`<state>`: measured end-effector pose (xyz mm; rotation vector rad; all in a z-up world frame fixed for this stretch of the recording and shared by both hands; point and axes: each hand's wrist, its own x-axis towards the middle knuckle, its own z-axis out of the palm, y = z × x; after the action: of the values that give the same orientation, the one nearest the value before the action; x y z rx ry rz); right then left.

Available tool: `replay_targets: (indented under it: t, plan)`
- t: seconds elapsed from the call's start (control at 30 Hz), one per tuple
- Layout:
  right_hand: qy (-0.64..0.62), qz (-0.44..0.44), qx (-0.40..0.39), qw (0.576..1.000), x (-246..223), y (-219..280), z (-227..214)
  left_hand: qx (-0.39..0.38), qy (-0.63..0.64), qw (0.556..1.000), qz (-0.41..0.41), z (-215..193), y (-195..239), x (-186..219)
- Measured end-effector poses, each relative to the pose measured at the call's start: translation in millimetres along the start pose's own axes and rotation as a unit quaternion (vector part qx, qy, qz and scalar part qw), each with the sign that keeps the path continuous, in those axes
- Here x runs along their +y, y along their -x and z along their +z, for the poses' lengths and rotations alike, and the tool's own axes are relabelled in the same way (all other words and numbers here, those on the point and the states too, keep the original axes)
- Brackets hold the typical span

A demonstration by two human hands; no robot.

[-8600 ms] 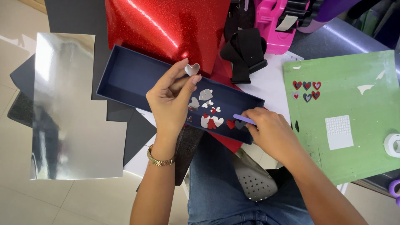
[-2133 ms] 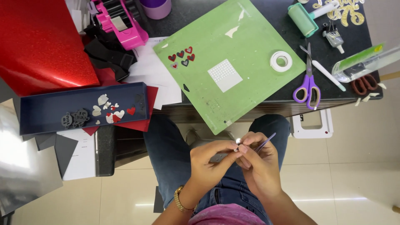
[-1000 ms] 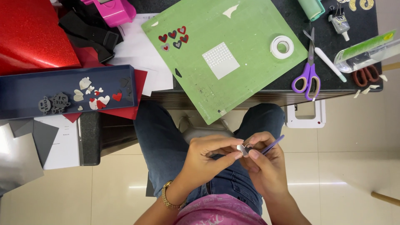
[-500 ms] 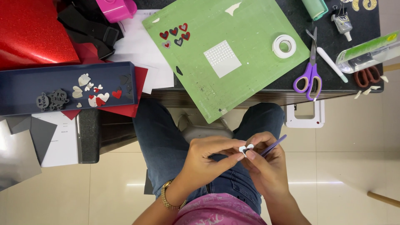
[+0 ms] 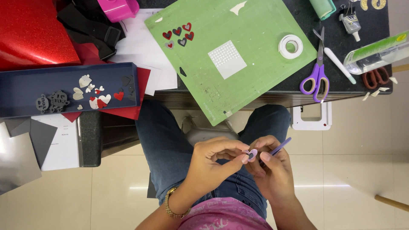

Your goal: Using tweezers to apply small adhesive components to heart-shaped cutouts and organizing them in a tray.

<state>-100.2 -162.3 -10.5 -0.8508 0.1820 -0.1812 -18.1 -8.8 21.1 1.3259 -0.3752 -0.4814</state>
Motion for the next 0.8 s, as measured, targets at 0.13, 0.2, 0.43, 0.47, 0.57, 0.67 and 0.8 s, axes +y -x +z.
replay_targets:
  t: [0.13,0.2,0.43,0.47,0.57,0.67,0.8]
  plan:
    - [0.047,0.003,0.038,0.998,4.3,3.4,-2.8,-0.003,-0.007,1.0,0.002,-0.7,0.3,-0.6]
    - [0.101,0.023,0.075,0.992,6.1,0.8,-3.3,-0.001,-0.024,1.0,0.014,-2.6,-3.2,0.2]
    - [0.14,0.035,0.164,0.976,28.1,-8.2,-27.6,0.027,-0.114,0.992,0.052,-15.6,-18.2,-12.5]
    - [0.133,0.04,0.191,0.972,30.8,-8.2,-33.4,0.038,-0.167,0.983,0.07,-21.5,-26.2,-16.7]
    - [0.117,0.037,0.227,0.966,33.0,-7.9,-48.1,0.064,-0.289,0.953,0.07,-41.4,-63.0,-47.7]
    - [0.113,0.026,0.245,0.963,28.7,-4.0,-58.3,0.075,-0.406,0.909,0.055,-48.1,-88.7,-82.4]
    - [0.135,0.017,0.309,0.941,29.9,-2.6,-74.9,0.047,-0.494,0.864,0.084,-31.0,-108.2,-94.5]
